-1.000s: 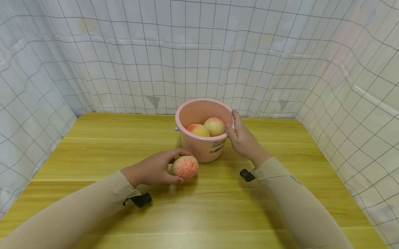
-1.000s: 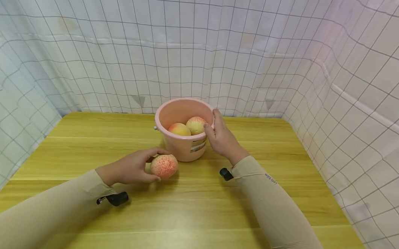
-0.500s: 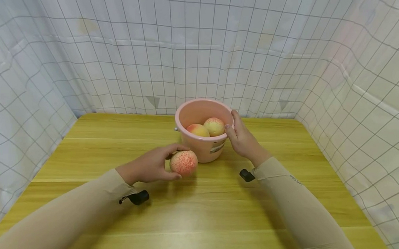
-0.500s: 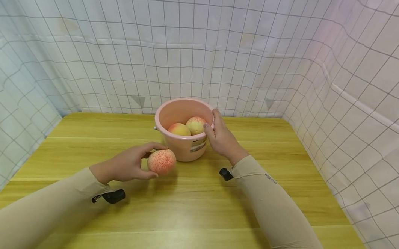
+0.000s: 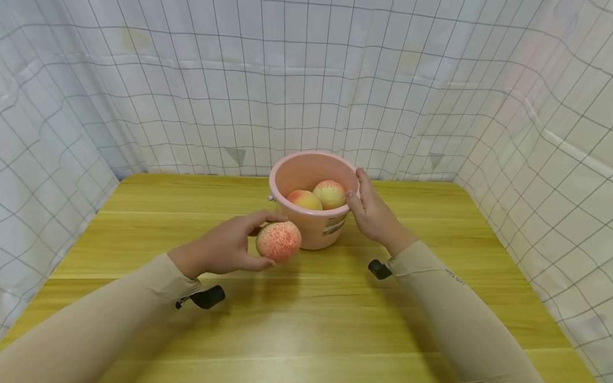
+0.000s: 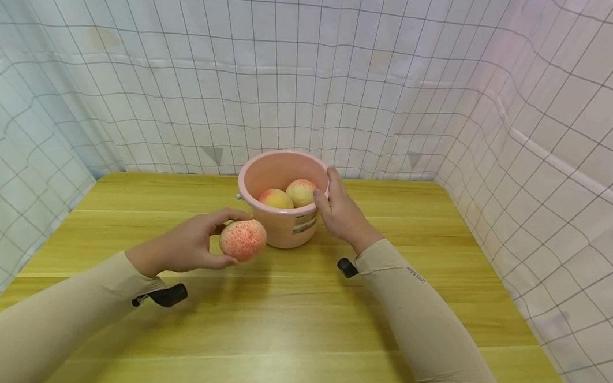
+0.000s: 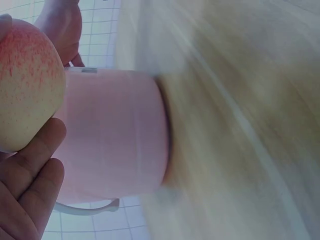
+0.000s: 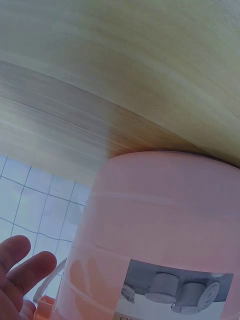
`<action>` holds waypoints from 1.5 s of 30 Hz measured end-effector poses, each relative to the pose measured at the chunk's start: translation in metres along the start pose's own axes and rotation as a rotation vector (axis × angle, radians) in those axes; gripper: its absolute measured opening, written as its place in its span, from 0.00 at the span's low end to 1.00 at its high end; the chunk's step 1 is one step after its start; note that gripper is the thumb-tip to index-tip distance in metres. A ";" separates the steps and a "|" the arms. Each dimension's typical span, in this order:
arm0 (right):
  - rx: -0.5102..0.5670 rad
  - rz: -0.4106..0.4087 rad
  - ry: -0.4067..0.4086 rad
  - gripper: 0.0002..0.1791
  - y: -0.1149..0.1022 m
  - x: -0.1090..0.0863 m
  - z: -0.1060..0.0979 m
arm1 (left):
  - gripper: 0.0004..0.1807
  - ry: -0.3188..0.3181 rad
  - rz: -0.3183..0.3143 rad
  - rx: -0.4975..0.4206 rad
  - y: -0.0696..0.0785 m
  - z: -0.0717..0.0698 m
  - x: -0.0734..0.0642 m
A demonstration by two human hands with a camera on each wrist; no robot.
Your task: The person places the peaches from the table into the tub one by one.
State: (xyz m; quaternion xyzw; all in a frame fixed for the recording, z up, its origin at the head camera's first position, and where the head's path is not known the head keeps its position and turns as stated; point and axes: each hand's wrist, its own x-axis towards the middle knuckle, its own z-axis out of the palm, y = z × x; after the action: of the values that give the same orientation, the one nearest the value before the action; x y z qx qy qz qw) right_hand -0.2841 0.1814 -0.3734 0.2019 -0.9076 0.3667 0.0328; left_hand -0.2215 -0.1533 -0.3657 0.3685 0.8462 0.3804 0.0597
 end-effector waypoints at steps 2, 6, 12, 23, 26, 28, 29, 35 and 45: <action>-0.001 -0.002 0.000 0.40 0.000 0.000 0.000 | 0.41 0.007 0.009 -0.001 0.002 -0.003 0.000; -0.006 -0.002 -0.001 0.40 0.000 0.000 0.000 | 0.41 0.018 0.031 -0.015 0.006 -0.008 0.001; -0.006 0.001 -0.003 0.40 0.000 0.000 0.000 | 0.42 0.014 0.043 -0.036 0.010 -0.014 0.000; -0.007 -0.004 -0.003 0.40 0.000 -0.001 -0.001 | 0.41 0.062 0.076 0.021 0.019 -0.027 0.001; -0.010 -0.005 -0.004 0.40 0.001 0.000 -0.001 | 0.41 0.071 0.088 0.022 0.021 -0.031 0.002; -0.009 -0.004 -0.003 0.40 0.001 0.000 0.000 | 0.41 0.075 0.092 0.022 0.023 -0.033 0.003; -0.009 -0.003 -0.003 0.40 0.001 0.000 0.000 | 0.40 0.078 0.093 0.026 0.024 -0.035 0.004; -0.002 0.005 0.002 0.40 0.001 0.000 0.000 | 0.39 0.087 0.077 0.044 0.027 -0.041 0.007; 0.004 -0.005 -0.003 0.40 0.002 -0.001 0.000 | 0.38 0.119 0.069 0.039 0.032 -0.051 0.015</action>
State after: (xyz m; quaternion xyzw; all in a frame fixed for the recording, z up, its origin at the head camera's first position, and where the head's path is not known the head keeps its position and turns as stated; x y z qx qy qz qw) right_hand -0.2843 0.1830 -0.3743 0.2049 -0.9064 0.3680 0.0322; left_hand -0.2330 -0.1593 -0.3049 0.3752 0.8423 0.3867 -0.0110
